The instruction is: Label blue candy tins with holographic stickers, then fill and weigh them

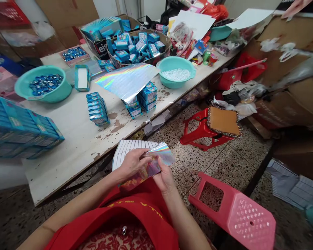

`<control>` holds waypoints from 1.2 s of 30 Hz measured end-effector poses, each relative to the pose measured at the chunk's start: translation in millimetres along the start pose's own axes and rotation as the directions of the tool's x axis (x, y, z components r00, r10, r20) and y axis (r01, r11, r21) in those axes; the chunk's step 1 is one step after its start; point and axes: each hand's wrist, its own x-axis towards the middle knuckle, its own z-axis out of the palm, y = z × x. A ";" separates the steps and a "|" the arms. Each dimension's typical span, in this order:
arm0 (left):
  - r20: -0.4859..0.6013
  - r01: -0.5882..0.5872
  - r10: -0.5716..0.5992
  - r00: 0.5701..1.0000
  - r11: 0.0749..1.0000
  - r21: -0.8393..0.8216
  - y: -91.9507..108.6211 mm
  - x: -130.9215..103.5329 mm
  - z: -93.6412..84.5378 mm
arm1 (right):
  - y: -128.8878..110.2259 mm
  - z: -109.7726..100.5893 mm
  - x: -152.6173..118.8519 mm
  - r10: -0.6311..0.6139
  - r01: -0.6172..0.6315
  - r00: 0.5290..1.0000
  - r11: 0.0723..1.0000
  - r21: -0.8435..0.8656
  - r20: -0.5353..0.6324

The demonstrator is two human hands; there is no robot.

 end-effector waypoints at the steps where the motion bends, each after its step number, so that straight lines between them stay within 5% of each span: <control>1: -0.013 -0.031 0.031 0.999 1.000 0.000 0.9 0.6 -0.5 | -0.8 0.8 -0.4 -0.011 0.011 1.000 1.000 0.000 -0.011; 7: -0.095 -0.105 0.121 0.988 0.982 0.156 12.4 5.2 -6.0 | 1.0 14.2 -2.3 -0.113 0.113 0.994 0.993 -0.022 0.001; 11: -0.053 -0.109 0.121 0.991 0.976 0.187 14.4 7.1 -11.9 | 8.6 23.6 -4.3 -0.209 0.207 0.978 0.970 -0.123 -0.004; 14: 0.011 -0.094 0.095 0.995 0.955 0.282 9.6 6.6 -21.2 | 1.9 19.2 -8.0 -0.390 0.342 0.914 0.887 -0.312 -0.107; 17: 0.046 -0.080 0.067 0.997 0.905 0.418 4.2 4.0 -30.2 | -21.6 12.2 -11.0 -0.704 0.483 0.706 0.560 -0.673 -0.079; 19: 0.076 -0.128 0.104 0.992 0.869 0.477 1.3 2.1 -33.1 | -41.3 14.7 -9.2 -0.788 0.526 0.583 0.179 -0.832 0.199; 22: 0.090 -0.212 0.194 0.977 0.835 0.507 -3.5 1.8 -33.6 | -65.7 31.5 2.8 -0.494 0.587 0.567 -0.318 -0.744 0.659; 25: 0.065 -0.231 0.230 0.971 0.835 0.500 -11.4 6.5 -35.4 | -80.4 52.2 20.7 -0.141 0.633 0.615 -0.498 -0.592 0.776; 28: 0.060 -0.232 0.232 0.971 0.852 0.468 -20.1 13.7 -42.2 | -89.0 66.4 34.4 -0.077 0.646 0.650 -0.467 -0.604 0.756; 36: 0.123 -0.195 0.156 0.980 0.871 0.450 -26.2 17.8 -64.5 | -83.6 75.7 41.5 -0.131 0.588 0.802 -0.004 -0.809 0.583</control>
